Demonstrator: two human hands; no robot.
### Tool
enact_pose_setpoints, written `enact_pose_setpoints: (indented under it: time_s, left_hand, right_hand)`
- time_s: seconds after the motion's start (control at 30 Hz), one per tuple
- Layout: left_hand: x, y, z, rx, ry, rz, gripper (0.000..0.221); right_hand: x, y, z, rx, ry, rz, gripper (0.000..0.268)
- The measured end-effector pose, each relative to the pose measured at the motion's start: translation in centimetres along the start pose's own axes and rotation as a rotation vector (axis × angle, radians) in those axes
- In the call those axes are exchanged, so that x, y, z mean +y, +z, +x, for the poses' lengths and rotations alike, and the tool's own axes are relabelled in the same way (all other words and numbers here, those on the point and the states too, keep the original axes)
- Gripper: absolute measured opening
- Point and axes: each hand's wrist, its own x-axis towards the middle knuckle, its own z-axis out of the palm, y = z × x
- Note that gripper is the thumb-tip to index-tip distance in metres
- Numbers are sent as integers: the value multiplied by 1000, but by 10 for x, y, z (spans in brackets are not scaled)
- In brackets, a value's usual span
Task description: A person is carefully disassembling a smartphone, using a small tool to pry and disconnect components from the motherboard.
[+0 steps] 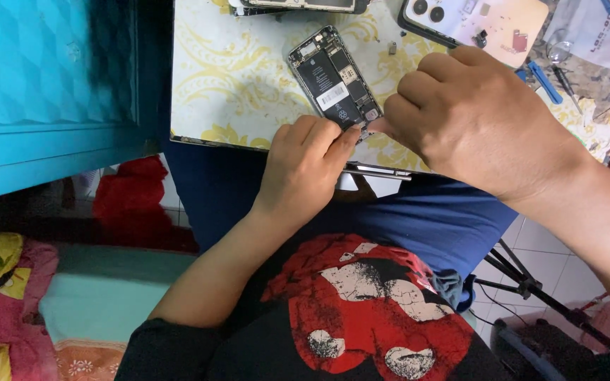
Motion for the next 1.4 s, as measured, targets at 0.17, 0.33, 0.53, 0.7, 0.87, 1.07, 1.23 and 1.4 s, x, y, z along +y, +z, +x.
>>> enact_pose_setpoints:
  time_s: [0.17, 0.33, 0.53, 0.7, 0.87, 1.07, 1.23, 1.4]
  left_hand:
    - [-1, -1, -1, -32, -5, 9, 11]
    - [0, -1, 0, 0, 4, -3, 14]
    - [-1, 1, -1, -1, 3, 40, 11]
    - [0, -2, 0, -21, 3, 57, 15]
    - [2, -2, -2, -52, -5, 67, 5]
    - [3, -12, -8, -118, -1, 147, 19]
    - [-1, -9, -10, -93, -8, 100, 23]
    - [-8, -1, 12, 16, -46, -64, 19]
  right_hand:
    - [0, 1, 3, 24, 42, 22, 33]
    - [-2, 11, 4, 189, 51, 476, 17]
    - [-8, 6, 0, 206, 137, 649, 18]
    - [-5, -5, -1, 67, 48, 521, 25]
    - [-2, 2, -2, 0, 11, 235, 21]
    - [-3, 7, 2, 9, 13, -10, 52]
    - [1, 18, -3, 21, 49, -16, 66]
    - [2, 29, -11, -45, 130, 12, 67]
